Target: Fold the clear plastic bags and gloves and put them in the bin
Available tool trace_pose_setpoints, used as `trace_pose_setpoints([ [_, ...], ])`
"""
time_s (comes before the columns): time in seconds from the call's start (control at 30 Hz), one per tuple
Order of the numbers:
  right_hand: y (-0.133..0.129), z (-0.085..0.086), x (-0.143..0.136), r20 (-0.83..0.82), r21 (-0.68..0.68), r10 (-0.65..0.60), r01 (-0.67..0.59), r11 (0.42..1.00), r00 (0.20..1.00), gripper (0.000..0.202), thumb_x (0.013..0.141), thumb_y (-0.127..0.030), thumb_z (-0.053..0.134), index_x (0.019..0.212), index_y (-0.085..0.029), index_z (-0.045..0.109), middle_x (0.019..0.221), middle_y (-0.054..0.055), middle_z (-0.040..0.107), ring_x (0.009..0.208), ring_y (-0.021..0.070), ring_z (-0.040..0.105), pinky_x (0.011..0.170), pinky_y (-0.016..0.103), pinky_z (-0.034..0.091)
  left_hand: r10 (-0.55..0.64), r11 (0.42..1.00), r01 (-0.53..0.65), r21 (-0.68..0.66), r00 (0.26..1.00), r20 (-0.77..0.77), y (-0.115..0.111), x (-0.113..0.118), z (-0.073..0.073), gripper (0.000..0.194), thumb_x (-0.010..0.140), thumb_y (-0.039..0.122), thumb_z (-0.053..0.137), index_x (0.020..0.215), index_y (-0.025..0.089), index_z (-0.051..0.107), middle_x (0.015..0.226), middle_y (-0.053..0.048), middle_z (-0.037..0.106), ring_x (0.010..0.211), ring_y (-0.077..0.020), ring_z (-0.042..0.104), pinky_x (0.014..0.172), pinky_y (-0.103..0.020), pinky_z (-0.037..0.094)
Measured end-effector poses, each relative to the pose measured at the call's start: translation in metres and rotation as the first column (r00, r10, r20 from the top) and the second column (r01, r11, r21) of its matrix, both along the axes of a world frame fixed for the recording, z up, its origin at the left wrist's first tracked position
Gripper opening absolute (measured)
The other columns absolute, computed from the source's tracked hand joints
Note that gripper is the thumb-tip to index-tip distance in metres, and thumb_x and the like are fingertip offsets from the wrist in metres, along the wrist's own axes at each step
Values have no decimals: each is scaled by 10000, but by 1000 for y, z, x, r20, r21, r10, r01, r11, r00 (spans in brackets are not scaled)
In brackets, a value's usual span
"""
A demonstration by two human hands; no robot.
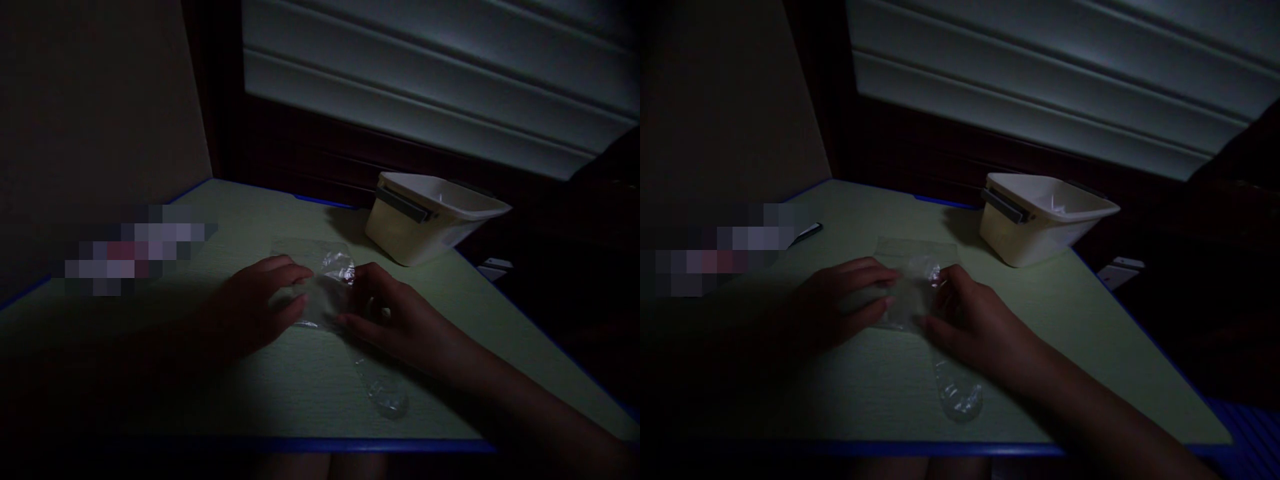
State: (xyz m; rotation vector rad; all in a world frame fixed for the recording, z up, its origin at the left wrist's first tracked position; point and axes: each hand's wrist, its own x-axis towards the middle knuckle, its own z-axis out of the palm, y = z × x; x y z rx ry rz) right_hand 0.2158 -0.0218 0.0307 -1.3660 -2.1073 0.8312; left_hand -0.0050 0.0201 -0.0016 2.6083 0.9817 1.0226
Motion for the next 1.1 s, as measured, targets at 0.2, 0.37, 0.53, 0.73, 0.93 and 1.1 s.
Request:
trace_pose_setpoints([
  [0.2, 5, -9, 0, -51, 53, -52, 54, 997, 997, 325, 809, -203, 630, 1071, -215, 439, 792, -3, 646, 627, 132, 590, 549, 238, 443, -91, 911, 151, 385, 981, -171, -13, -5, 9, 253, 906, 71, 377, 970, 152, 608, 968, -68, 643, 832, -183, 577, 740, -318, 504],
  [0.37, 9, -12, 2, -33, 178, -90, 94, 979, 995, 393, 796, -168, 606, 1166, -171, 472, 939, 63, 652, 621, 130, 594, 534, 251, 471, -120, 895, 256, 366, 927, -355, -35, -3, 16, 303, 925, 48, 357, 851, 159, 629, 875, -54, 669, 790, -177, 584, 779, -297, 484],
  [0.53, 3, -2, 4, 119, 436, 119, -160, 886, 986, 293, 813, -13, 457, 972, -165, 650, 931, 96, 660, 834, 177, 642, 713, 289, 521, -132, 919, 273, 283, 892, -432, -44, 2, 23, 377, 933, 16, 334, 743, 176, 617, 786, -24, 671, 702, -155, 584, 708, -262, 464],
  [0.73, -5, 6, 2, 300, 405, 352, -452, 795, 887, 352, 839, 7, 423, 1014, -120, 700, 983, 123, 709, 912, 225, 659, 807, 366, 513, -83, 908, 249, 336, 895, -438, -44, 2, 15, 385, 926, 14, 339, 711, 177, 613, 750, -19, 659, 668, -159, 568, 672, -274, 456],
  [0.93, -3, 5, 0, 356, 269, 339, -443, 855, 871, 349, 830, 17, 459, 1053, -81, 710, 981, 138, 700, 890, 238, 649, 794, 371, 527, -94, 920, 263, 292, 869, -486, -38, 4, 11, 306, 900, 10, 399, 759, 169, 618, 785, -14, 642, 718, -161, 562, 716, -279, 456],
  [1.1, -8, 10, -1, 260, 183, 383, -435, 882, 886, 445, 795, 50, 439, 1143, -104, 670, 1036, 112, 689, 947, 208, 643, 832, 325, 538, -47, 939, 194, 283, 889, -455, -34, 4, 3, 273, 887, 10, 425, 780, 171, 619, 761, -10, 607, 701, -170, 547, 708, -302, 459],
])
